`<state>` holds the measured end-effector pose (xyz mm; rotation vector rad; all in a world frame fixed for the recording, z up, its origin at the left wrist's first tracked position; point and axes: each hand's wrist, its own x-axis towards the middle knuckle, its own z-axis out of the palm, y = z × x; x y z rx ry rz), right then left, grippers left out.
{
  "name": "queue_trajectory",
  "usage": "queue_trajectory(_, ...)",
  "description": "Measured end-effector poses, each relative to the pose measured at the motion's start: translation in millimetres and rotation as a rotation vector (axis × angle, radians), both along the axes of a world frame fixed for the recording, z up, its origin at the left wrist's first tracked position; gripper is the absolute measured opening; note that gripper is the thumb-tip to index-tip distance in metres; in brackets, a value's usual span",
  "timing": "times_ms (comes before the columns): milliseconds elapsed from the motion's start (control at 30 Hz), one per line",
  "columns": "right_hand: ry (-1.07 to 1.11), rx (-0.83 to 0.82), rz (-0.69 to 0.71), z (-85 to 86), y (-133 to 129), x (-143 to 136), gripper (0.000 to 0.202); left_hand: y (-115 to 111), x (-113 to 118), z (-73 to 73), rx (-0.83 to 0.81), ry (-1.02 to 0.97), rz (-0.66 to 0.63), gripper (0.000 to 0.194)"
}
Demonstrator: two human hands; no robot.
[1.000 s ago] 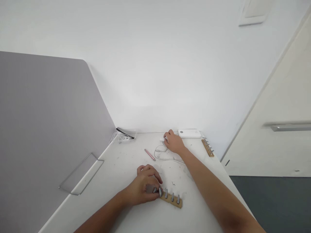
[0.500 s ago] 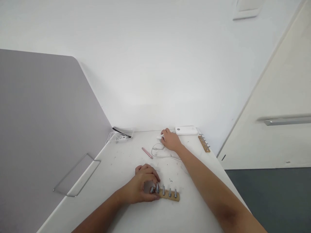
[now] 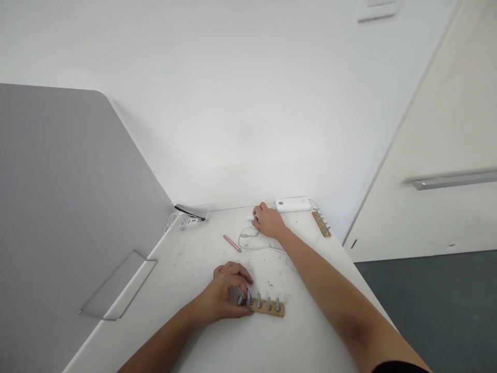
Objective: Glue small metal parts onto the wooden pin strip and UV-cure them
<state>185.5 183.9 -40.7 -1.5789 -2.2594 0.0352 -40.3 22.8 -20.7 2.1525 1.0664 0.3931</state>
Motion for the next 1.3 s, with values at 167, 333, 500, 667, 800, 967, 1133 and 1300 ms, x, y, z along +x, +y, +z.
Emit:
queue_trajectory(167, -0.008, 0.014, -0.004, -0.4, 1.3, 0.0, 0.022, 0.8, 0.1, -0.3, 0.015, -0.004, -0.015, 0.028)
queue_trajectory(333, -0.008, 0.012, -0.001, -0.7, 1.5, 1.1, 0.022, 0.5, 2.3, 3.0, 0.008, 0.008, -0.007, 0.025)
queue_trajectory(500, -0.01, 0.012, -0.001, -0.4, 0.8, 1.6, 0.023, -0.2, 4.1, 5.7, -0.007, 0.013, -0.001, 0.024)
queue_trajectory(667, -0.011, 0.015, -0.003, 1.1, 1.0, 1.8, 0.024, 1.4, 3.3, 4.8, -0.005, 0.017, -0.004, 0.023)
queue_trajectory(800, -0.013, 0.006, -0.004, 0.9, 2.1, 2.5, 0.025, 2.9, 3.0, 1.9, 0.007, 0.022, -0.019, 0.024)
queue_trajectory(967, -0.021, -0.005, -0.016, -1.2, 2.9, 2.7, 0.025, 2.5, 4.0, 3.7, 0.019, 0.034, -0.017, 0.028)
queue_trajectory(1133, -0.029, -0.01, -0.024, -2.3, 2.2, 2.4, 0.026, 3.6, -1.0, 8.7, 0.031, 0.049, -0.035, 0.041)
queue_trajectory(1300, -0.031, -0.02, -0.024, -0.3, 0.6, 2.1, 0.026, 3.0, -5.7, 5.9, 0.012, 0.013, -0.04, 0.06)
